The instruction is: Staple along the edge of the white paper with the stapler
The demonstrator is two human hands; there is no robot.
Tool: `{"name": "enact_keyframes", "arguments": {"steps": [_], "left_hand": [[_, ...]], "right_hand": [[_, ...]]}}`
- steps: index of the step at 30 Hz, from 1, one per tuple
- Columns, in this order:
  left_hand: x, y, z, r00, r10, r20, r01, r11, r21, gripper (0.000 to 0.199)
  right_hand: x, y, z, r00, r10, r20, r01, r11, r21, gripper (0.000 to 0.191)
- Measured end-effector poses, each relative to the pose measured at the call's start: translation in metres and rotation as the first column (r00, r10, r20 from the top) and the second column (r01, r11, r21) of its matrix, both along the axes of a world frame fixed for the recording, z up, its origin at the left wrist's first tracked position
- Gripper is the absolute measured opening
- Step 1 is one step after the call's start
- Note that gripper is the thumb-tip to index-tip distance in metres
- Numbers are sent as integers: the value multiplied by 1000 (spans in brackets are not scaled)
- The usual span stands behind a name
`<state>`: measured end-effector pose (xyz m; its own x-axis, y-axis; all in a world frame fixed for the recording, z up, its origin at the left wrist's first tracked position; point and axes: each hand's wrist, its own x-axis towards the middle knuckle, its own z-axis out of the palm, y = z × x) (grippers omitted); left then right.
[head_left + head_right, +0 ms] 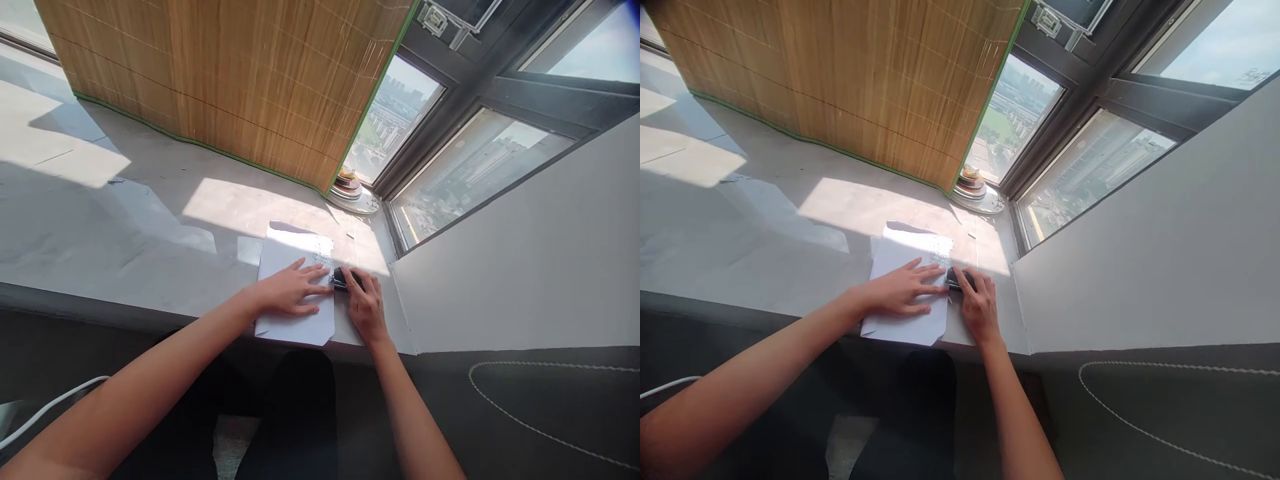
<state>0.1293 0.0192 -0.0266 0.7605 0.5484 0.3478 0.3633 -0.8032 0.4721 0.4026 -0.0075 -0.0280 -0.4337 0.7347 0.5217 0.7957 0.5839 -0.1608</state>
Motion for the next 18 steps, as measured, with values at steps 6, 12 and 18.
{"name": "enact_keyframes", "arguments": {"steps": [6,12,18], "left_hand": [[1,0,-4,1000,-2,-3,2,999,55,50],[2,-1,-6,1000,15,8,-15,998,57,49],[3,-2,-5,1000,19,-4,-19,997,73,48]], "right_hand": [[-1,2,0,999,-23,41,22,1000,6,70],[-2,0,2,997,-27,68,28,1000,-7,70],[-3,-1,3,994,-44,101,44,999,-1,73]]}}
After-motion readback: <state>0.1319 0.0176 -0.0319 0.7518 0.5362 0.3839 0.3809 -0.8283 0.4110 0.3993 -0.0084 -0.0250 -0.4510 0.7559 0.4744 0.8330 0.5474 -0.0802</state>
